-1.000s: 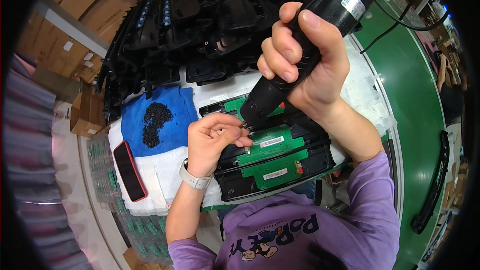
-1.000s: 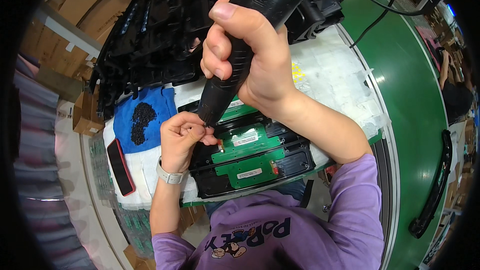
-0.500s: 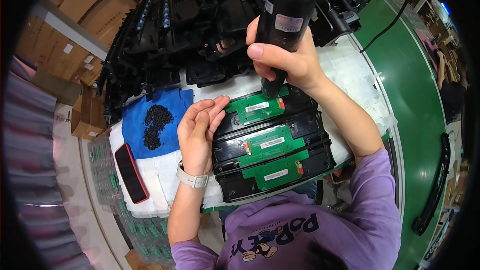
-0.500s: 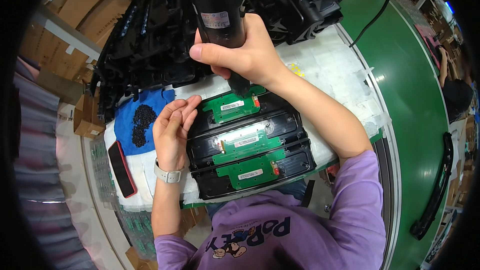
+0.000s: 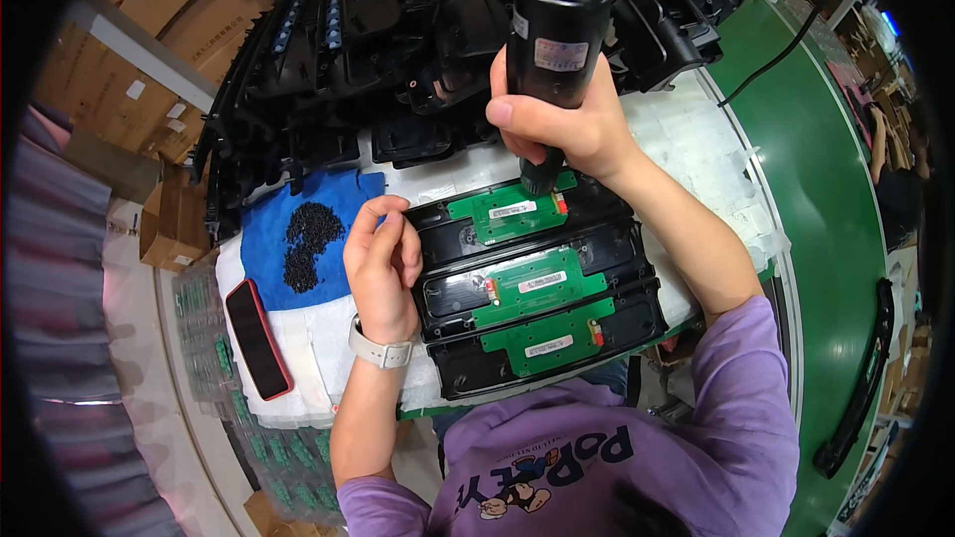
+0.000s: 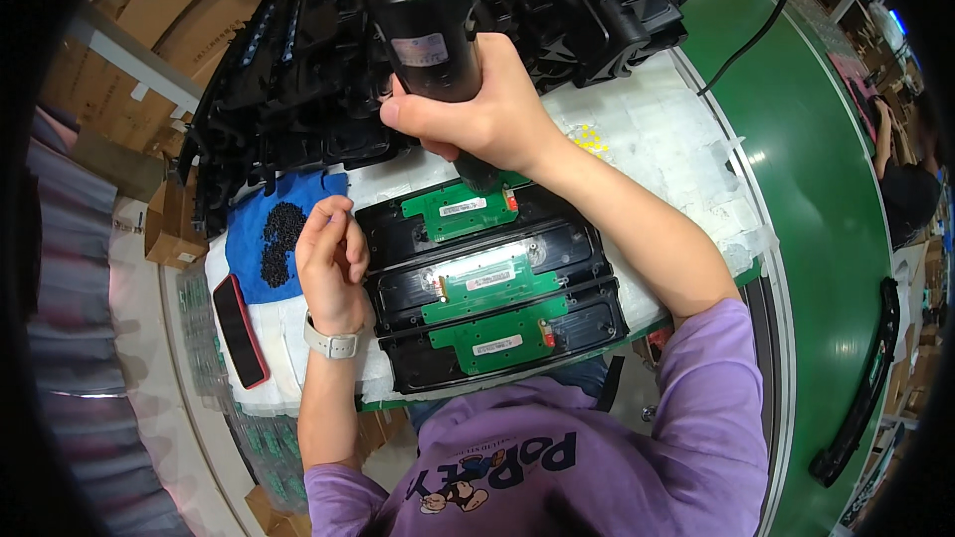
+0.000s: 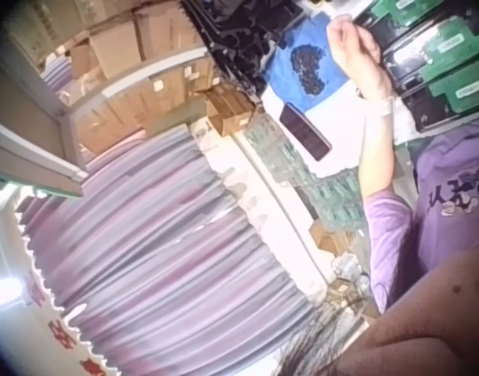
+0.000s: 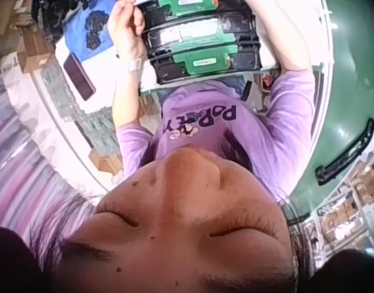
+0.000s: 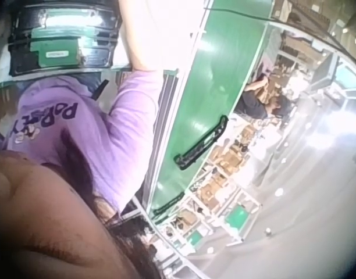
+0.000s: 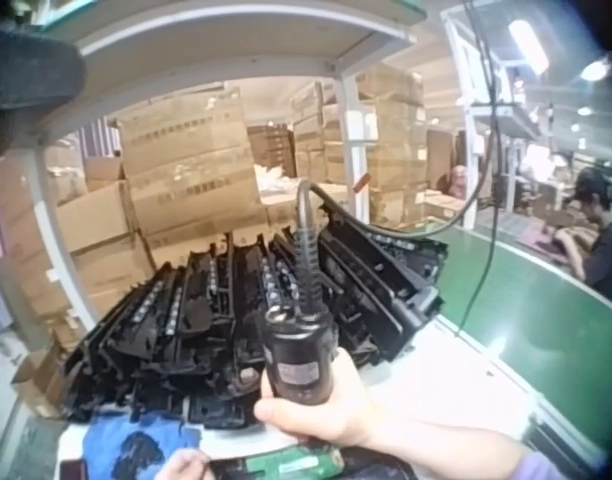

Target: Assembling circuit boards onto plastic housings and securing them with an electric screwdriver.

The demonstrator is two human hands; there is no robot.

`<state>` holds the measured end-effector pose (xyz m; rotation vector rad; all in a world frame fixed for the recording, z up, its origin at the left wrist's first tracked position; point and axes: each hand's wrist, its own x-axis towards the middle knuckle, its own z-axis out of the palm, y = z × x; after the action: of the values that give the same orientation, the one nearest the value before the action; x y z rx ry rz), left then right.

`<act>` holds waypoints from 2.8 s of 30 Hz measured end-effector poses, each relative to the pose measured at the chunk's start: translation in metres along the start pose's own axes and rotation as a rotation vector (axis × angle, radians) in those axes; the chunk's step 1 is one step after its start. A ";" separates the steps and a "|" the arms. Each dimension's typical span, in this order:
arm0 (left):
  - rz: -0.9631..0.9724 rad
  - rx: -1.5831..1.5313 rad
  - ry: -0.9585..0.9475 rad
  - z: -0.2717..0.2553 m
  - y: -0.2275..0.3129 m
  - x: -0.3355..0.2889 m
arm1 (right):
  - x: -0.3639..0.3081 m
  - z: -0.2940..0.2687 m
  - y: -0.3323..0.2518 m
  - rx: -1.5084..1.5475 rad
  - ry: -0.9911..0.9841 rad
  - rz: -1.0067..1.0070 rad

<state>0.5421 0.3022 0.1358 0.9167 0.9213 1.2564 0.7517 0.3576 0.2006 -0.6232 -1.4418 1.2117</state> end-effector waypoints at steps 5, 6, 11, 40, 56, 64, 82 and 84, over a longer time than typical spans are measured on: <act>0.094 -0.037 0.004 0.007 0.000 0.000 | -0.006 0.006 0.002 -0.130 0.008 -0.113; 0.105 -0.032 0.006 0.009 0.000 0.000 | -0.007 0.007 -0.001 -0.073 -0.014 -0.113; 0.043 0.040 -0.065 0.004 0.000 -0.004 | -0.009 0.006 -0.016 0.286 -0.106 -0.093; -0.090 0.150 -0.311 0.010 -0.001 -0.011 | -0.015 0.010 -0.017 0.643 -0.053 -0.218; 0.094 -0.105 -0.028 0.005 -0.003 0.001 | -0.013 0.021 -0.006 0.021 -0.031 0.032; -0.104 -0.214 -0.155 -0.012 -0.006 0.010 | -0.017 0.025 -0.005 0.041 -0.123 0.108; -0.085 0.116 -0.262 0.017 0.000 -0.006 | -0.012 0.005 -0.024 0.494 -0.180 -0.257; -0.115 0.055 -0.325 0.015 -0.001 -0.006 | -0.010 0.003 -0.023 0.608 -0.209 -0.301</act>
<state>0.5556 0.2949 0.1408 1.0598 0.7414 0.9540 0.7568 0.3403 0.2176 0.1342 -1.1873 1.4040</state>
